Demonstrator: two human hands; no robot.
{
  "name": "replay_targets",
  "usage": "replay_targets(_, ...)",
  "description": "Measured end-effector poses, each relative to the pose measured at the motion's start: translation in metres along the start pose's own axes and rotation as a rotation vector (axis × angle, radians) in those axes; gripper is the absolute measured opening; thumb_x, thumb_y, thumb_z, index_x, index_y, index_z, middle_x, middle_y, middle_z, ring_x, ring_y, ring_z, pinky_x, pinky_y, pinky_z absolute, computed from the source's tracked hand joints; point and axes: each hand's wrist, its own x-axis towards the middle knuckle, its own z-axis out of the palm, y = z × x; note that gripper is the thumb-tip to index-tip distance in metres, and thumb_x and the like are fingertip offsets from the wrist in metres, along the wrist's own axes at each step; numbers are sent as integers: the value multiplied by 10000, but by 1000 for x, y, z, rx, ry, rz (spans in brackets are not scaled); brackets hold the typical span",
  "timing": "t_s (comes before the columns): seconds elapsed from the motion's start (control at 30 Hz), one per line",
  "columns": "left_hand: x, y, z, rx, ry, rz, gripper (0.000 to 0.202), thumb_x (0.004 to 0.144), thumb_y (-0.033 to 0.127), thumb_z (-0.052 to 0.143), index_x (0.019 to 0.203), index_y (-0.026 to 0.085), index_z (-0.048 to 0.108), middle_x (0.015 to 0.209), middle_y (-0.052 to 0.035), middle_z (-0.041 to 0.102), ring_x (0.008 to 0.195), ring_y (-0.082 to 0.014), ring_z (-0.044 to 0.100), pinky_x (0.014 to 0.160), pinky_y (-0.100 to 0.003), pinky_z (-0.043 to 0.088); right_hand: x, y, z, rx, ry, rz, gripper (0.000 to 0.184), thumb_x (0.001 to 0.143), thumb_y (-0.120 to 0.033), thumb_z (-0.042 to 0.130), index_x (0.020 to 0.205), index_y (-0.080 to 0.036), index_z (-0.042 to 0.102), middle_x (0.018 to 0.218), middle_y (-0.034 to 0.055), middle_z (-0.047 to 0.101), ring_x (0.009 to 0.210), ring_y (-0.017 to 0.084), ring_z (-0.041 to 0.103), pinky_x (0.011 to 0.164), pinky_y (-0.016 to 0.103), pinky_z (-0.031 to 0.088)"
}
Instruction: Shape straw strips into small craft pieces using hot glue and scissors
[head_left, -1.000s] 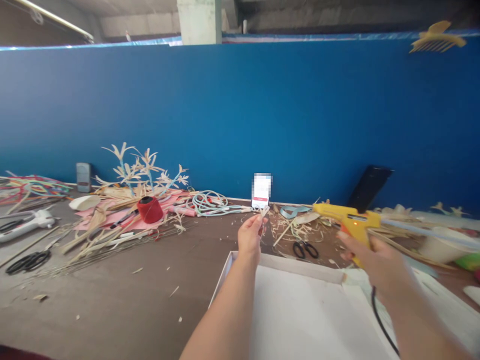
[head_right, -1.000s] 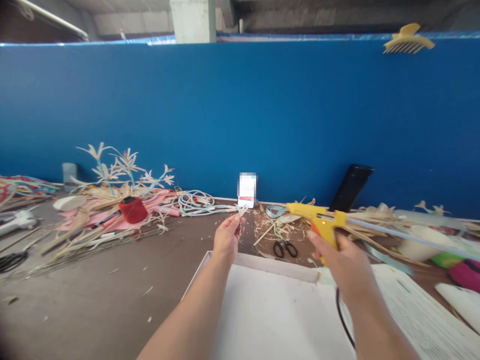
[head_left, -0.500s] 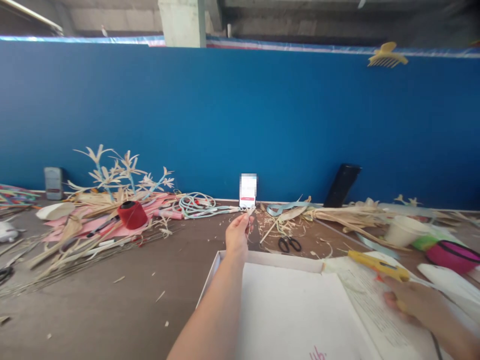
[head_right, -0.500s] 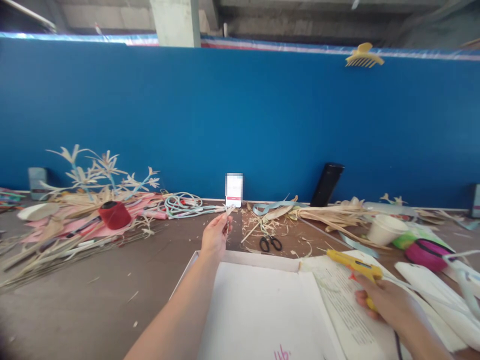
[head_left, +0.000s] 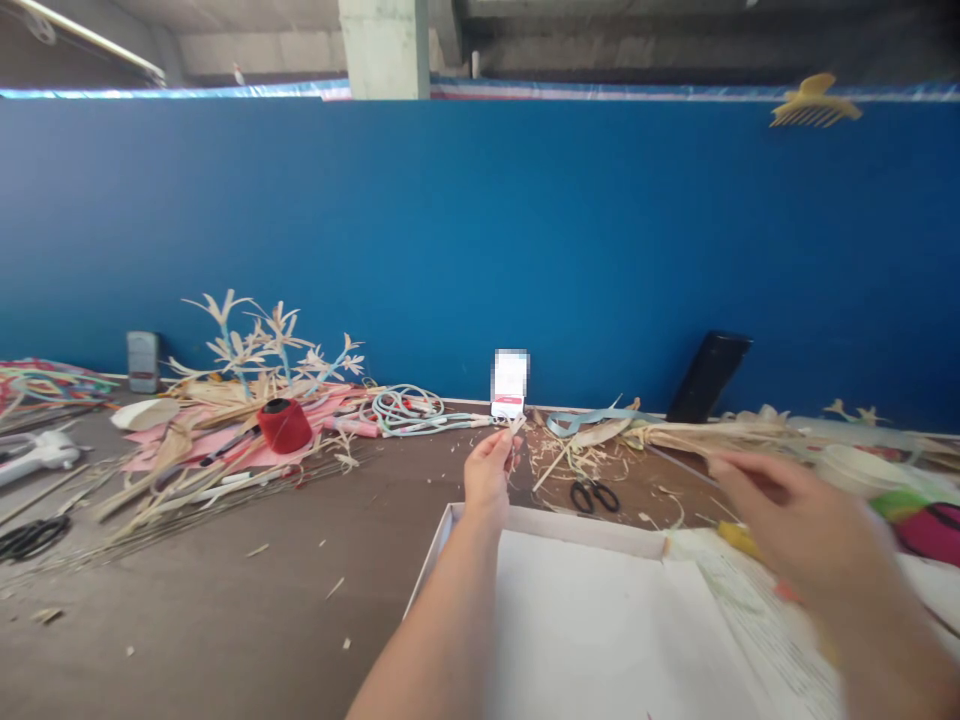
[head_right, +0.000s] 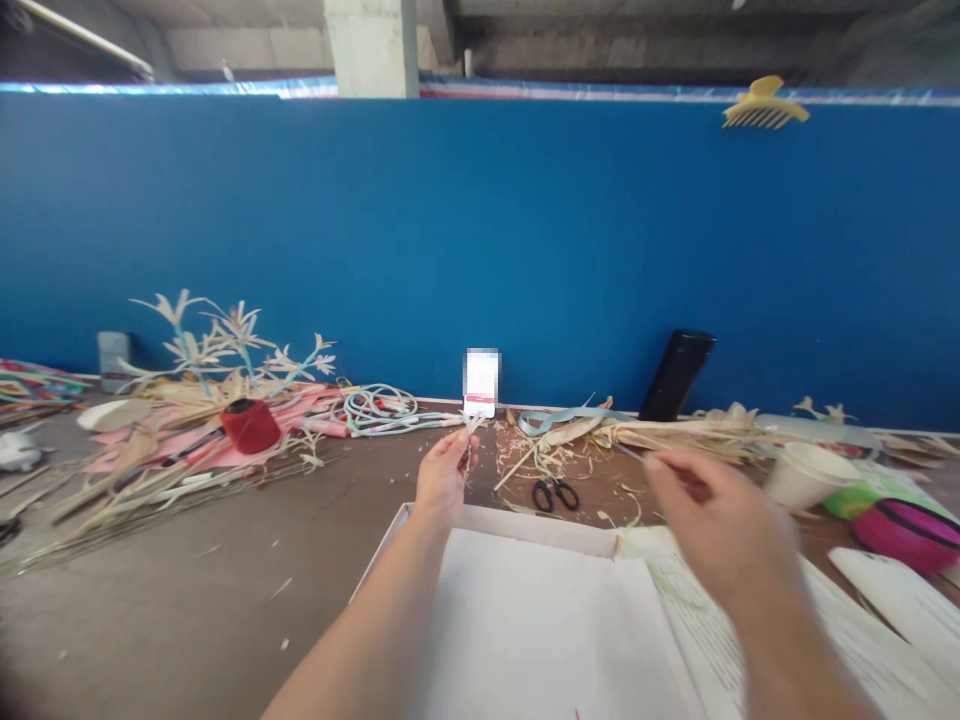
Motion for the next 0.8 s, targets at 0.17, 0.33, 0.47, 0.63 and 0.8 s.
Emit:
replay_targets(0.17,1,-1,-1,32,0,8,360,542,349,788,810,130,689,686,-36,663,581,-76,568,585,-203,426,-21,-89,94,416,-294,-13,278,666,-461,611,746,-201,672,703,29,650,624,161,553,542,264,396)
replay_targets(0.33,2,-4,-2,42,-8,15,356,565,366,770,824,134,694,721,-48,674,615,-92,571,590,-206,406,-39,-85,164,929,-424,490,282,580,-387,701,736,-185,580,529,-59,467,380,47,299,335,178,161)
replay_targets(0.47,1,-7,-2,71,-49,42,325,590,362,756,813,134,695,691,-39,668,584,-81,541,583,-203,386,-48,-72,172,1077,-495,483,305,575,-382,740,757,-179,605,624,-48,496,416,29,307,326,148,159)
replay_targets(0.63,0,-10,-3,155,-122,90,291,640,370,718,812,136,703,710,-37,667,549,-65,491,561,-201,362,-47,-72,168,1098,-498,449,303,602,-393,738,793,-177,646,693,-29,540,449,34,333,330,146,191)
replay_targets(0.8,0,-12,-4,220,-143,97,292,648,366,705,829,137,707,720,-40,666,553,-71,483,567,-205,361,-44,-74,167,1087,-496,437,276,614,-387,736,743,-166,635,575,-38,499,433,39,299,339,146,171)
